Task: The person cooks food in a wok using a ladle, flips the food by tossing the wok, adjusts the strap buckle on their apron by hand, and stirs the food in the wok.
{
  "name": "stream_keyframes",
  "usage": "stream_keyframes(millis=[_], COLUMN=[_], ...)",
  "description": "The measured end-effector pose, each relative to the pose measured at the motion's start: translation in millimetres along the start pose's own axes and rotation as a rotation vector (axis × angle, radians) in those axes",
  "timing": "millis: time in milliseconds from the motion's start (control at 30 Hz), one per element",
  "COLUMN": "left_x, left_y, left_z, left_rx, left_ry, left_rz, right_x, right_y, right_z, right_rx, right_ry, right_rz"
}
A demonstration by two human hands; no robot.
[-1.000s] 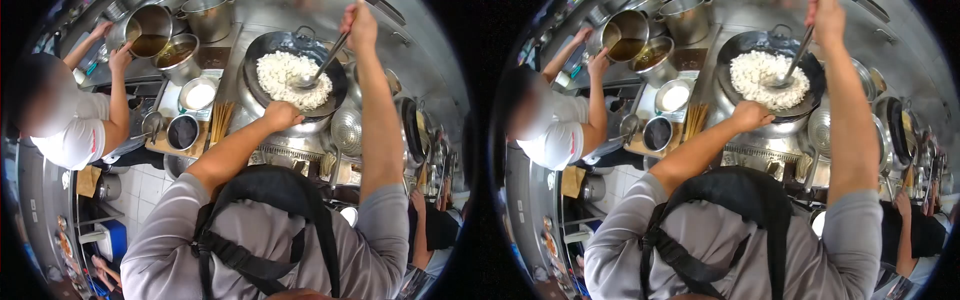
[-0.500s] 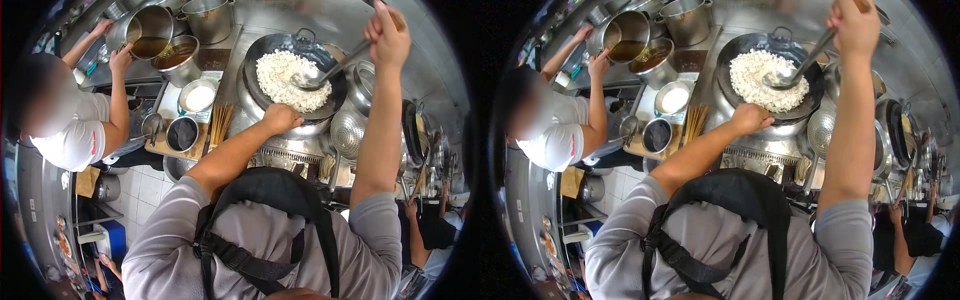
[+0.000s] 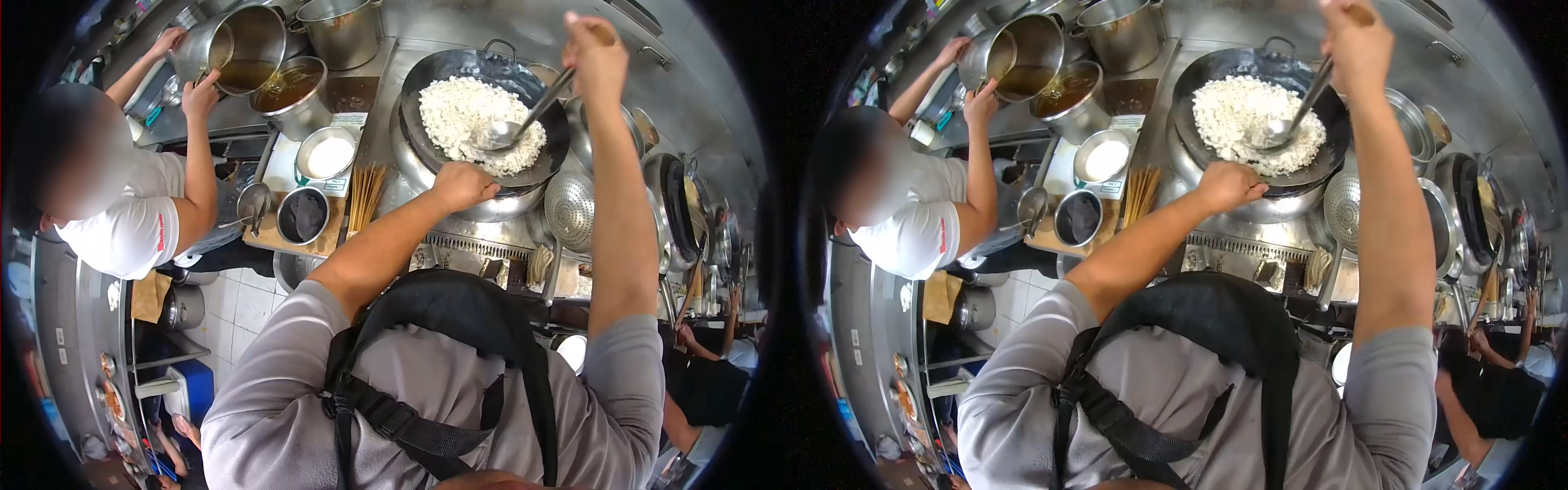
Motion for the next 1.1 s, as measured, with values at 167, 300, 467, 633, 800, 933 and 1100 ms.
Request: stream_keyframes(millis=[167,300,467,633,800,933,1100], left_x=[0,-1,-2,5,2,6,-1], left_y=[4,3,5,7,9,12,10], left_z=[-1,-1,0,3,-2,-5,-8], left_rx=[0.108,0.090,0.075,0.076,0.024,-0.066,-0.177], left_ry=[-0.040,-0.039,-0.026,-0.053,-0.041,-0.002,0.000], left_rz=[0.002,0.049,0.037,0.054,0.016,-0.021,0.055], right_x=[-24,16,-31,24,-29,16,0], right_y=[-27,-22,-19,-2,-7,11,36], right_z=[24,-3,21,-17,21,-10,4], right_rx=[-0.071,-0.080,-0.085,-0.057,-0.166,-0.130,0.083], right_ry=[0.075,0.041,0.238,-0.026,0.157,-0.066,-0.035], right_rz=[-0.133,-0.167,-0.260,-0.155,-0.210,-0.196,-0.156])
Point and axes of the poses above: each hand's wrist, its own z-axis away from the middle knuckle, its own y-axis out of the back of the hand, x = y × z, the point moved 5 cm from there along -z, towards the middle knuckle, and after that the axes turned 1 degree about x, right-handed, at the moved point
